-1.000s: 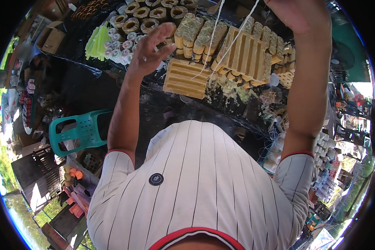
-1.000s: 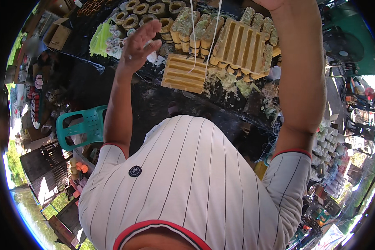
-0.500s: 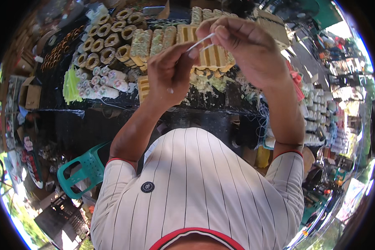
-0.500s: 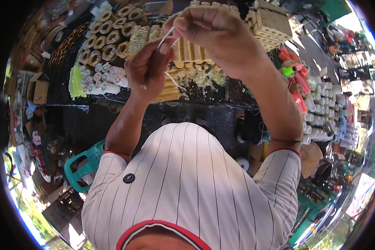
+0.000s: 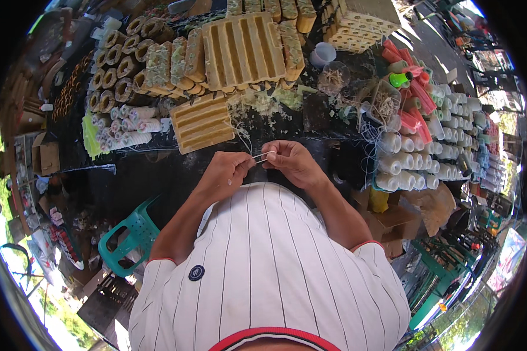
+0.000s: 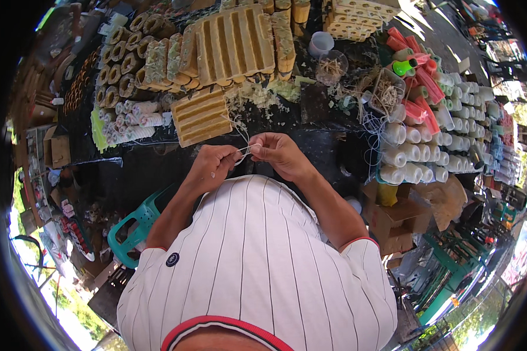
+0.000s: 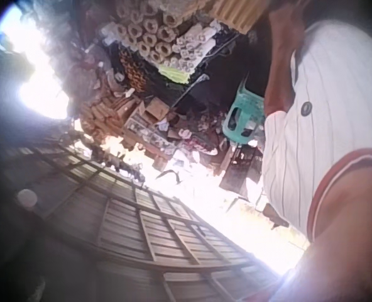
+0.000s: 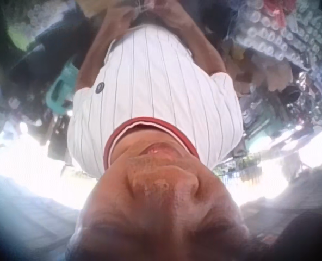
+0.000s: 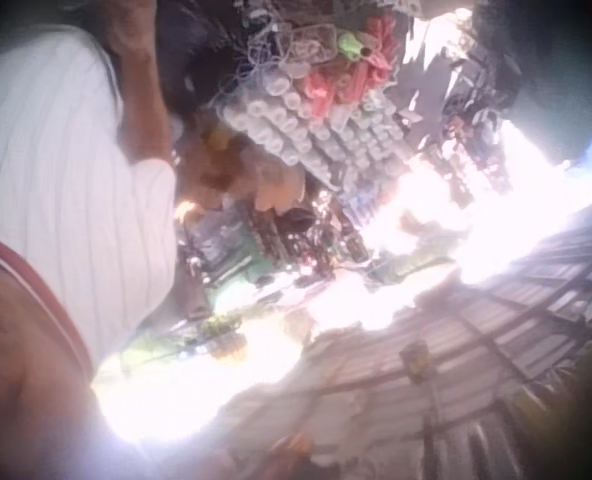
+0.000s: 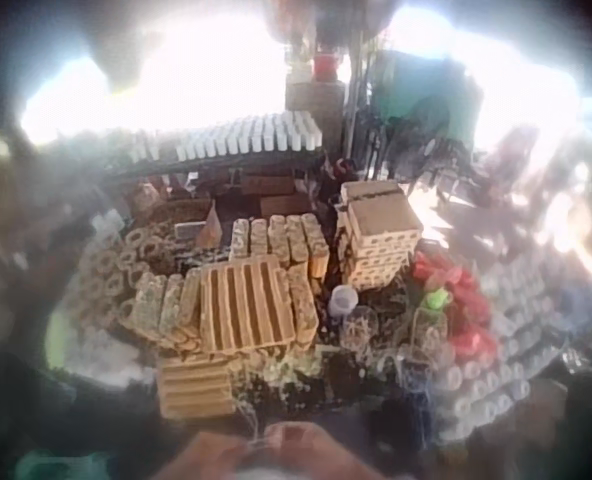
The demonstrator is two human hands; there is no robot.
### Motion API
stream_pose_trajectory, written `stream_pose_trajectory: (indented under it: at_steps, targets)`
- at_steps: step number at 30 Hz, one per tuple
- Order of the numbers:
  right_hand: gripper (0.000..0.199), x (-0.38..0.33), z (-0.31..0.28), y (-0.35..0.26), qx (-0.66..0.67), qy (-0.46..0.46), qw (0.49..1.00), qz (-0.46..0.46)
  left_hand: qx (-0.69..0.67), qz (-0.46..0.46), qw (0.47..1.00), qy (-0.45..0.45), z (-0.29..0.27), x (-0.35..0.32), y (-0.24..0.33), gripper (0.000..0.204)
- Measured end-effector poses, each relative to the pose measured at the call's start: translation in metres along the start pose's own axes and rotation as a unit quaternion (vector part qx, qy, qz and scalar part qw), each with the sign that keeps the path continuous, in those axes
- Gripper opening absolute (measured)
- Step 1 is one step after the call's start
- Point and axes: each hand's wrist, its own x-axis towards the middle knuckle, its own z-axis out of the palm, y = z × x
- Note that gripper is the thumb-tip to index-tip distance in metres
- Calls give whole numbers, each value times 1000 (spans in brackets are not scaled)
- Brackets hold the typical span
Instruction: The person assembles egg trays by hand, stacking individual trays into bundles and securing them with string. The person repeatedly picks up trays, aligns them, and ties the bundles together on a cluttered work surface.
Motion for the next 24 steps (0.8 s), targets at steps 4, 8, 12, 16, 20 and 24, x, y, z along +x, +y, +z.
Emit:
stream_pose_trajectory:
  at_steps: [4, 8, 12, 16, 20, 24]
  targets:
    - [13, 28, 9, 4, -425, 65, 893, -135, -12, -83, 996, 38, 5, -18, -8, 18]
    - [10, 62, 28, 21, -541, -46, 794, -274, -17, -161, 981, 112, 9, -52, -19, 21]
    - [11, 88, 60, 37, -570, -220, 733, -300, -47, -236, 955, 172, -3, -99, -22, 21]
    - [8, 130, 70, 58, -589, -297, 734, -160, -80, -305, 926, 209, -26, -148, -56, 19]
    - [16, 206, 93, 104, -750, -194, 595, -217, -158, -274, 889, 331, -36, -153, -162, 25]
    - [18, 320, 121, 148, -763, -321, 433, -357, -163, -159, 905, 360, -27, -97, -306, 26]
